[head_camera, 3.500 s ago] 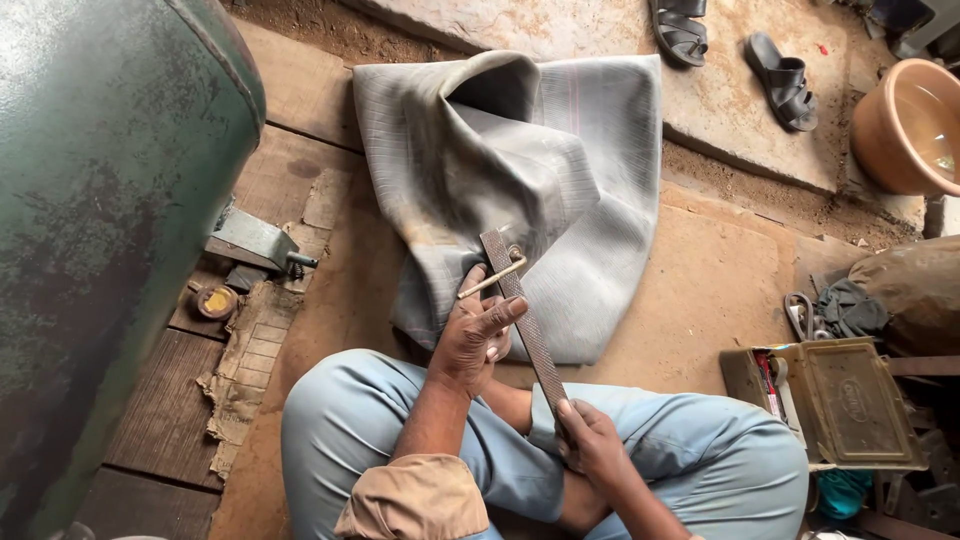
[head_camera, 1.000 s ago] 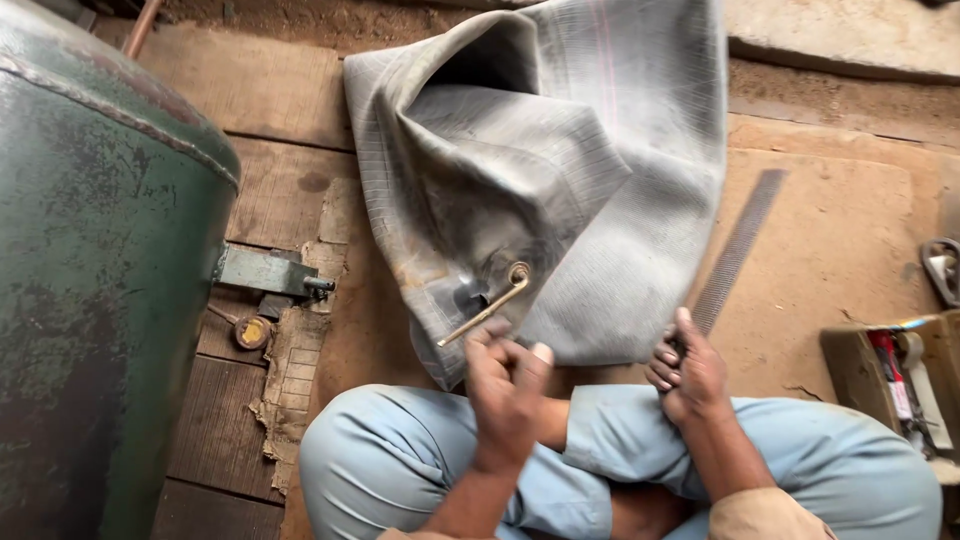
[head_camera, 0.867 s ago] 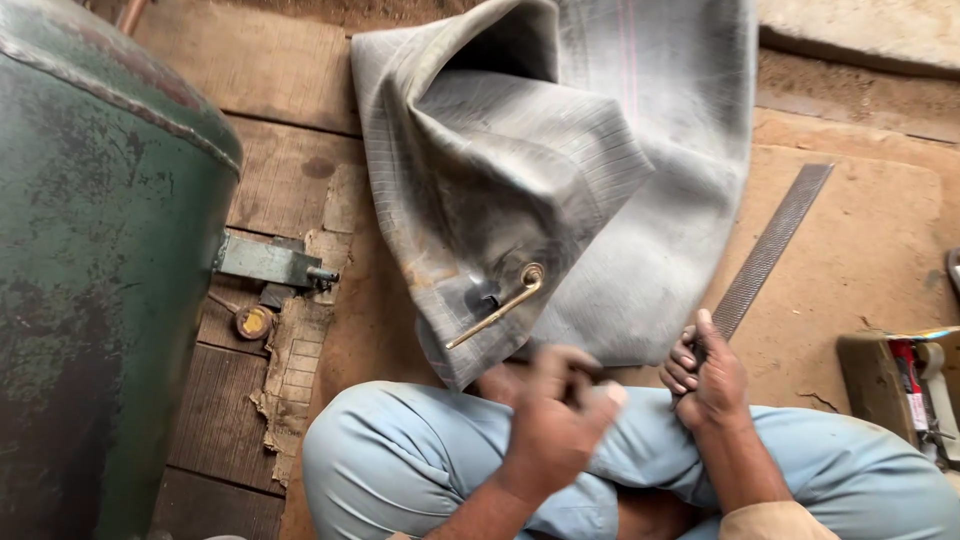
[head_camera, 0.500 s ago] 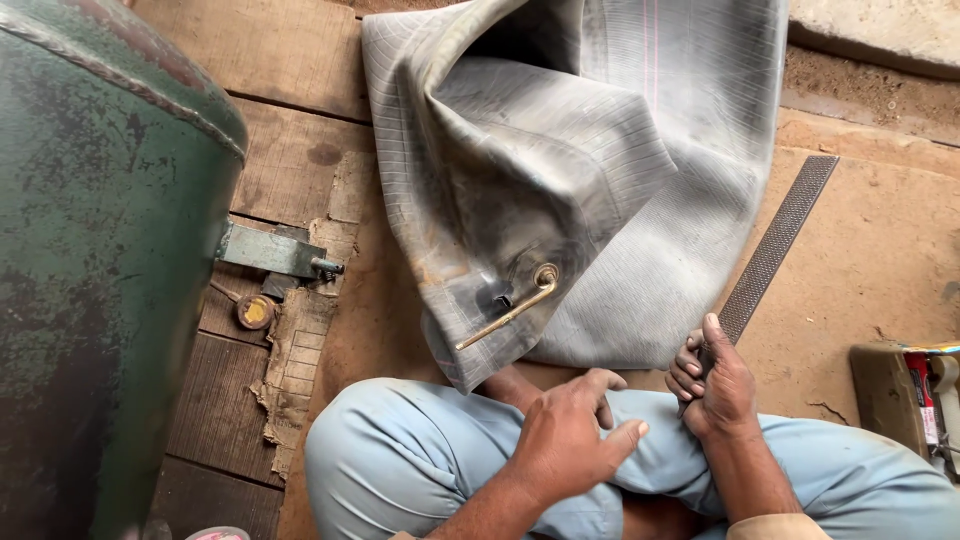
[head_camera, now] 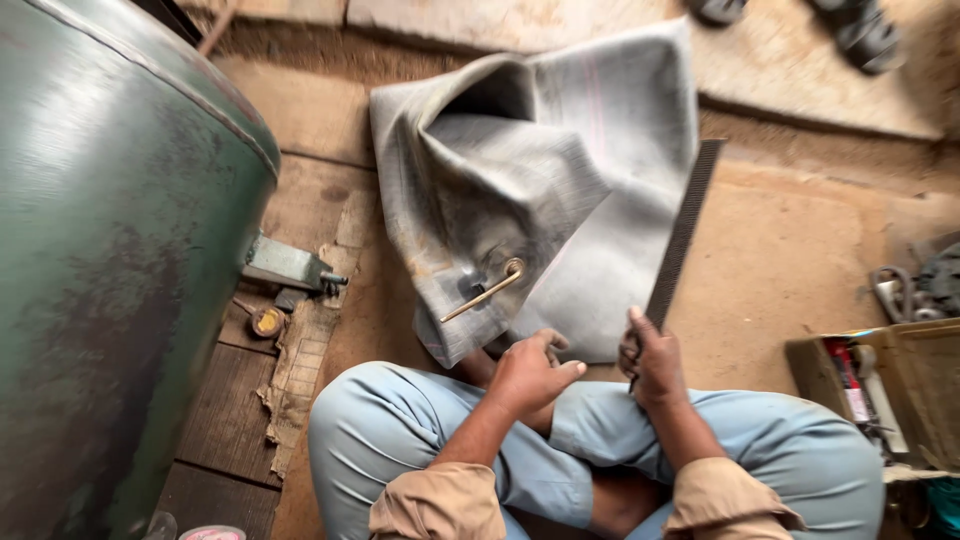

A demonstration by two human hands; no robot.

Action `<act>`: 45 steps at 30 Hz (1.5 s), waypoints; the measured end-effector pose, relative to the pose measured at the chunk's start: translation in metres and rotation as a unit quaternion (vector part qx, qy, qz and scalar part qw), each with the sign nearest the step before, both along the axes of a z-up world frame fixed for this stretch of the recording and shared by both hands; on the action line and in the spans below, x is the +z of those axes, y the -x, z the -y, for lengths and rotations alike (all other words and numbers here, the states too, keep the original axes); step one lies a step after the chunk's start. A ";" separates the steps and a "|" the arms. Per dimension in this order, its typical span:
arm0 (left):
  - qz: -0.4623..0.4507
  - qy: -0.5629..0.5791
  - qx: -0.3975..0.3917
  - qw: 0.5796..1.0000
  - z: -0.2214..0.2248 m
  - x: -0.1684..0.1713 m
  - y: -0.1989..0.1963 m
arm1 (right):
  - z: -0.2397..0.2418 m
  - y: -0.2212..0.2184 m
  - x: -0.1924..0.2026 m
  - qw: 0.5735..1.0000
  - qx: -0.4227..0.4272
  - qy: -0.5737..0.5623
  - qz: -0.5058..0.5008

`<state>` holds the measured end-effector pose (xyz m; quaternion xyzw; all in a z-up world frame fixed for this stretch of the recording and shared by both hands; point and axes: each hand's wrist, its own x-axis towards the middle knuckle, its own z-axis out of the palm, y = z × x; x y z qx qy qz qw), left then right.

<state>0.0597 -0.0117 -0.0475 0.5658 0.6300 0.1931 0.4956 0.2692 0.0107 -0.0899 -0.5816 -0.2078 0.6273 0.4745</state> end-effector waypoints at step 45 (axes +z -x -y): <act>0.371 -0.084 0.346 0.858 -0.001 0.019 0.126 | 0.010 -0.001 -0.055 0.973 0.073 -0.129 0.178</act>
